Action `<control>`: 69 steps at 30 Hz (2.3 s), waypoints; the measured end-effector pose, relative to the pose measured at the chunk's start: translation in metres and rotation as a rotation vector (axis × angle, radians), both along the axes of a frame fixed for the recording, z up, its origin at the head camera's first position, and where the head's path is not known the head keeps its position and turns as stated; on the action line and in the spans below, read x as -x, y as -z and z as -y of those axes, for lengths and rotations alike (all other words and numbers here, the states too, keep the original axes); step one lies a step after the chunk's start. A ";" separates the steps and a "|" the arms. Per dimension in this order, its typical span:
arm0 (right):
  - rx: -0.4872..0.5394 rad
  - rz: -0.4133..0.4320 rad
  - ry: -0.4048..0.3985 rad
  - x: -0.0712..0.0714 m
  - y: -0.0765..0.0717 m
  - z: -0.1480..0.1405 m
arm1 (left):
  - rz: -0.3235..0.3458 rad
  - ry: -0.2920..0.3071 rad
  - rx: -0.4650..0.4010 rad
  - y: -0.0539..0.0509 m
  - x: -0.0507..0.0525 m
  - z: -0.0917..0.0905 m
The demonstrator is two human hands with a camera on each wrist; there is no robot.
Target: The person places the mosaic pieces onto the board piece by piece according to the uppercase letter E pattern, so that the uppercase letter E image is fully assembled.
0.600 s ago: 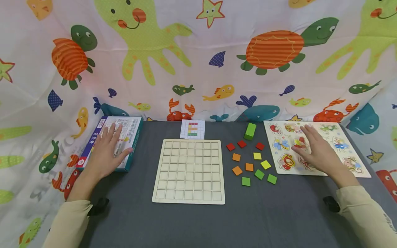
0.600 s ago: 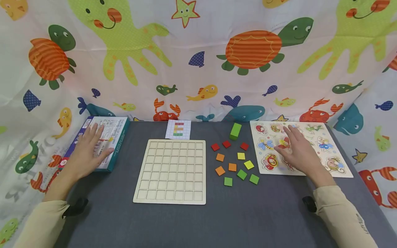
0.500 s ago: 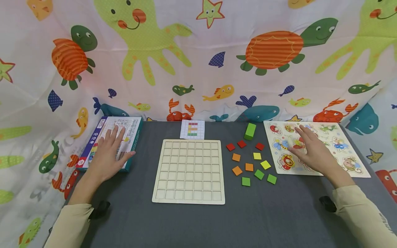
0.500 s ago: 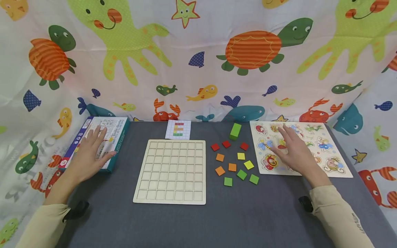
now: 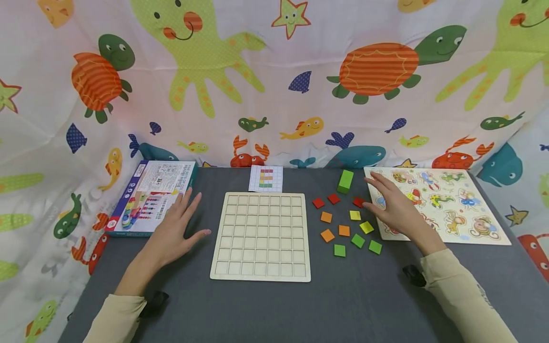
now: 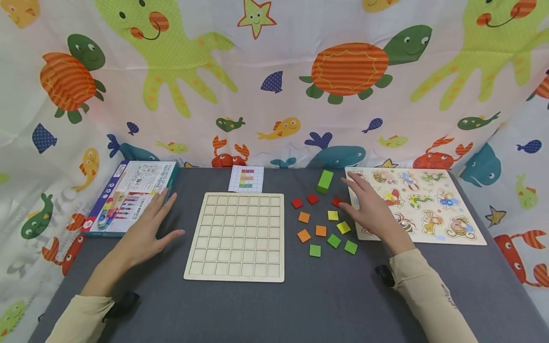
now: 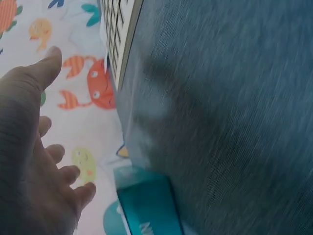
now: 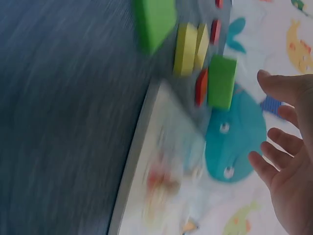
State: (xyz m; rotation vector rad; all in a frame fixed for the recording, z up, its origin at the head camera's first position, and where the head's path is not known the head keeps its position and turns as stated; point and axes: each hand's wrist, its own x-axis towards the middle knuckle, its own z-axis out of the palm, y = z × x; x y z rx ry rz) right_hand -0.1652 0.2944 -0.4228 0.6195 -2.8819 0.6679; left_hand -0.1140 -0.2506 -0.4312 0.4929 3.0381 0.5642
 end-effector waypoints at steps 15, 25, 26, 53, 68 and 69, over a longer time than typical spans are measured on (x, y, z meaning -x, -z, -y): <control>0.022 0.073 -0.221 0.017 0.017 0.086 | 0.115 0.133 -0.007 0.030 -0.012 -0.026; -0.002 0.171 -0.208 0.032 0.020 0.106 | 0.055 0.173 0.030 0.035 -0.015 -0.029; -0.005 0.175 -0.206 0.033 0.020 0.106 | 0.055 0.173 0.029 0.035 -0.015 -0.029; 0.090 0.208 -0.278 0.039 0.001 0.141 | 0.105 0.186 -0.005 0.036 -0.014 -0.025; 0.294 0.251 -0.338 0.046 0.012 0.222 | 0.129 0.212 -0.018 0.025 -0.008 -0.028; 0.307 0.260 -0.336 0.046 0.013 0.227 | 0.134 0.209 -0.021 0.026 -0.008 -0.028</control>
